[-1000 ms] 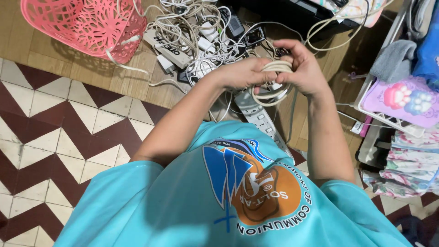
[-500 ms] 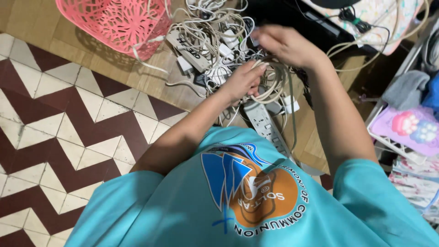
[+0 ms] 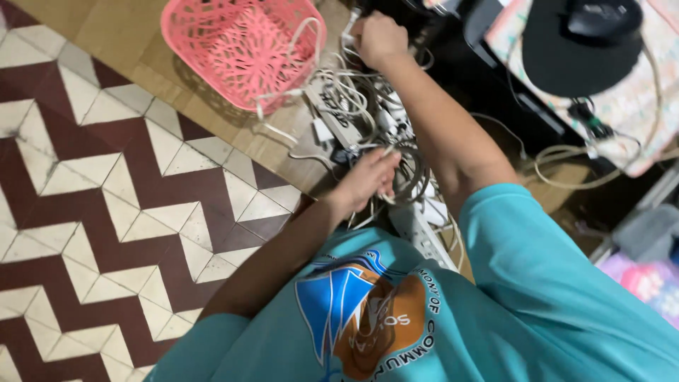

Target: The recorder is untangling and coiling various electronic cables and power strips on a workspace.

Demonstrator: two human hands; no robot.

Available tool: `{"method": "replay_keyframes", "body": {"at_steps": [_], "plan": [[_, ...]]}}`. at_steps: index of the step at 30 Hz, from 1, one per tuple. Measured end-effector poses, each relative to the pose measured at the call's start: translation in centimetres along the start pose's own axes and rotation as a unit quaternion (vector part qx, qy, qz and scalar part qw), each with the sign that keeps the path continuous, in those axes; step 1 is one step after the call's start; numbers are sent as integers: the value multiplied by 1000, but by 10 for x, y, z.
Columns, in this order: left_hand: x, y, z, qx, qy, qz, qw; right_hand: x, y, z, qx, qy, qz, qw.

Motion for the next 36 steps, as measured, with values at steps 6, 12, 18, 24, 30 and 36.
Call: {"method": "replay_keyframes", "body": {"at_steps": [6, 12, 18, 24, 30, 36], "plan": [[-6, 19, -8, 21, -22, 35, 999, 24, -34, -26, -72, -78, 99, 989], [-8, 17, -12, 24, 32, 8, 999, 56, -21, -9, -36, -41, -349, 936], [3, 7, -7, 4, 29, -2, 1000, 17, 55, 86, -130, -75, -773, 617], [3, 8, -14, 17, 20, -19, 999, 18, 98, 167, -144, -32, -846, 513], [5, -2, -9, 11, 19, -23, 999, 19, 117, 218, -127, -8, -888, 441], [5, -2, -6, 24, 6, -41, 999, 14, 124, 244, -98, 9, -897, 431]]}}
Point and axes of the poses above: each hand's wrist, its own z-axis away from the middle knuckle, its own y-axis out of the back of the hand, x = y × z, the point moved 9 cm from there along -z, towards the middle knuckle, and after that the axes turned 1 degree about -z, right-handed, at the moved point
